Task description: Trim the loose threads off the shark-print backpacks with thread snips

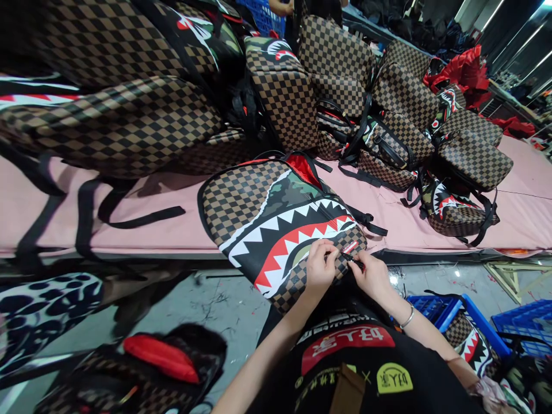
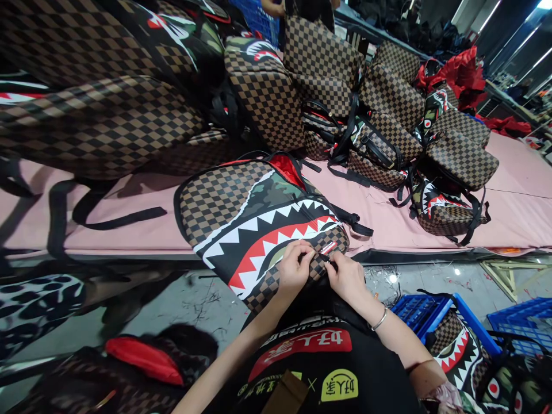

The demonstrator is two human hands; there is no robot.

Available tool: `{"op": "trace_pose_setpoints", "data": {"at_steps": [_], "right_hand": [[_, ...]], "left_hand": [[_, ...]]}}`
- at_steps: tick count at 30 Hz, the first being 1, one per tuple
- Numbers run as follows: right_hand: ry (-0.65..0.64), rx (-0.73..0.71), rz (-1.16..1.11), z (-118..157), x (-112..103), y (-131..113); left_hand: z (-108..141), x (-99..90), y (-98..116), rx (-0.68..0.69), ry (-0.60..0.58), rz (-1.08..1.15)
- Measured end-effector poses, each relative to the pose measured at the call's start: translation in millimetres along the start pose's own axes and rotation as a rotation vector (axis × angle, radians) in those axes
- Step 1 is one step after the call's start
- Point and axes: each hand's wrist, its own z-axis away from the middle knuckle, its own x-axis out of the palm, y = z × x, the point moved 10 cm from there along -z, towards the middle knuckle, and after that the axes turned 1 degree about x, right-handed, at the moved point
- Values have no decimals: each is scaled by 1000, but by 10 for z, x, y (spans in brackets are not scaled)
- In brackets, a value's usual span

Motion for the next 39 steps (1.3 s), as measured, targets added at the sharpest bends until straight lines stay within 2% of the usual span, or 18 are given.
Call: {"op": "trace_pose_setpoints", "data": {"at_steps": [3,5,7,9,12,14,16,20,22,28,35,37,39], "right_hand": [[-2,31,-225,-134,-69,266],[-74,61,-403,-267,-56,458],[-169,87,-590,-404,-32,603],[-224,108,-697,-532,-54,705],[-339,121,-713,-675,-62,759],[-460,90,-691,-735,-33,717],[-534,40,-656,-803,-36,668],[-615,-4,-627,-956,-36,635],[-672,-14,-614,-1004,0,618],[-785,-50,-588,-1087,105,486],[-888,-86,-555,-1132,181,369],[-895,-92,-559,-1145,192,379],[-893,-94,-564,-1160,196,406]], "left_hand": [[4,-109,-65,-42,71,9],[9,-148,-91,-76,86,27],[9,-127,-59,-97,39,82],[17,-5,86,-67,-120,165],[131,235,484,101,-455,235],[212,301,649,182,-566,224],[212,307,603,127,-552,210],[143,281,179,-165,-427,186],[96,244,62,-220,-372,156],[16,-7,143,-238,-225,119],[418,-188,74,-463,-305,375],[567,-274,-19,-502,-272,412],[724,-403,-154,-553,-183,429]]}}
